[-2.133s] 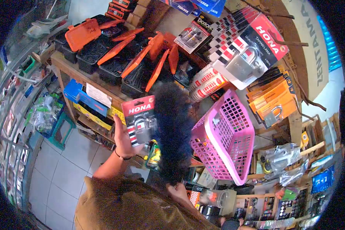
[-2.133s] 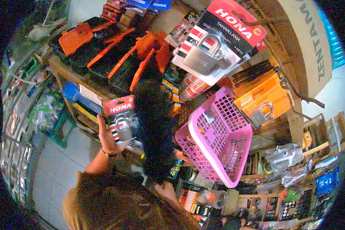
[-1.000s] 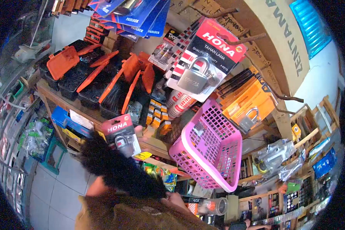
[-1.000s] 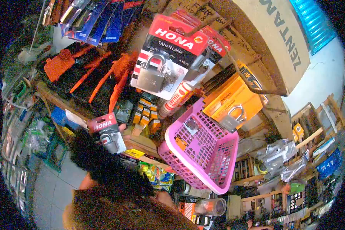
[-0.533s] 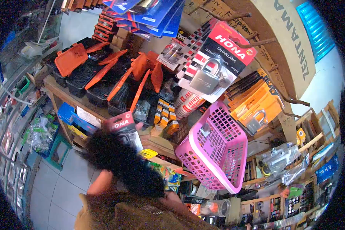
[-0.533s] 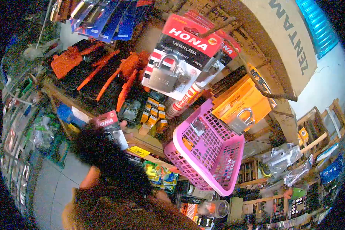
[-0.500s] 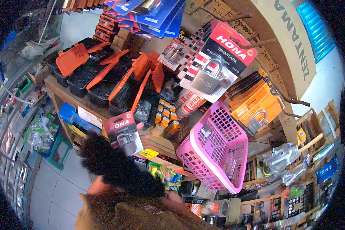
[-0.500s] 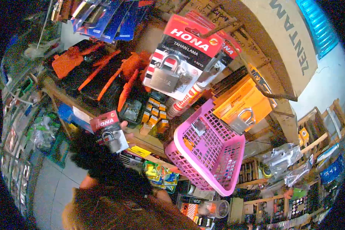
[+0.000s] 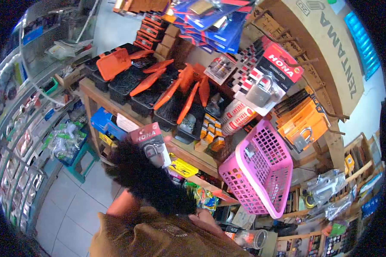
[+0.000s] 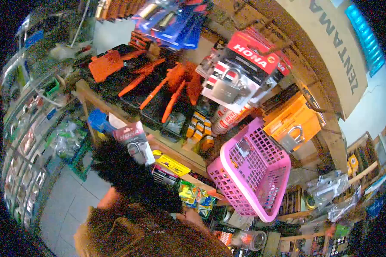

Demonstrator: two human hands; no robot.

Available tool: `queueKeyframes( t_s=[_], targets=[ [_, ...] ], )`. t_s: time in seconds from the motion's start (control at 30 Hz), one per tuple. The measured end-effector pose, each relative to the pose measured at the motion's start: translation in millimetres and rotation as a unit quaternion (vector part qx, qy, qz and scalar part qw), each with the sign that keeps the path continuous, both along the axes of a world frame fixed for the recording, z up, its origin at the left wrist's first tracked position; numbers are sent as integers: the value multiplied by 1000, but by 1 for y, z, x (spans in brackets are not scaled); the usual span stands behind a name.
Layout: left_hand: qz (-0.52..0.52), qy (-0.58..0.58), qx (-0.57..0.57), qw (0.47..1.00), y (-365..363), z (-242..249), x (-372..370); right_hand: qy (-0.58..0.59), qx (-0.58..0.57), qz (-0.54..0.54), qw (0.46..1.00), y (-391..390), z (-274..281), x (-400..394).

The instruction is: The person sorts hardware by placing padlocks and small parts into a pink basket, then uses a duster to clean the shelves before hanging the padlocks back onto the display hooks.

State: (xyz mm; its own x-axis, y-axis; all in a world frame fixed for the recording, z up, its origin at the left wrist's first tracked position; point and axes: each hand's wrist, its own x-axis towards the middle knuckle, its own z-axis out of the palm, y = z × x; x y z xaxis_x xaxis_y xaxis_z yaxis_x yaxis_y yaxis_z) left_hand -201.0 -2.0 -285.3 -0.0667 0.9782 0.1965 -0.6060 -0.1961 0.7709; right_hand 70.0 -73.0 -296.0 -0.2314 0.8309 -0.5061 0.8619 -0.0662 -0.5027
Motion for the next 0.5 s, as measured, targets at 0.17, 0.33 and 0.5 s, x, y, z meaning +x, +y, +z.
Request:
queueKeyframes(
  t_s=[0.17, 0.33, 0.5],
  targets=[
    [-30, -396, 76, 915, -34, -9, -12, 34, 17, 23, 999, 3, -40, 10],
    [32, -305, 170, 937, -54, 15, -21, -31, -7, 80, 996, 6, -7, -18],
    [96, -334, 19, 937, -60, -18, -39, 87, 23, 102, 991, 9, -17, -21]
  ],
)
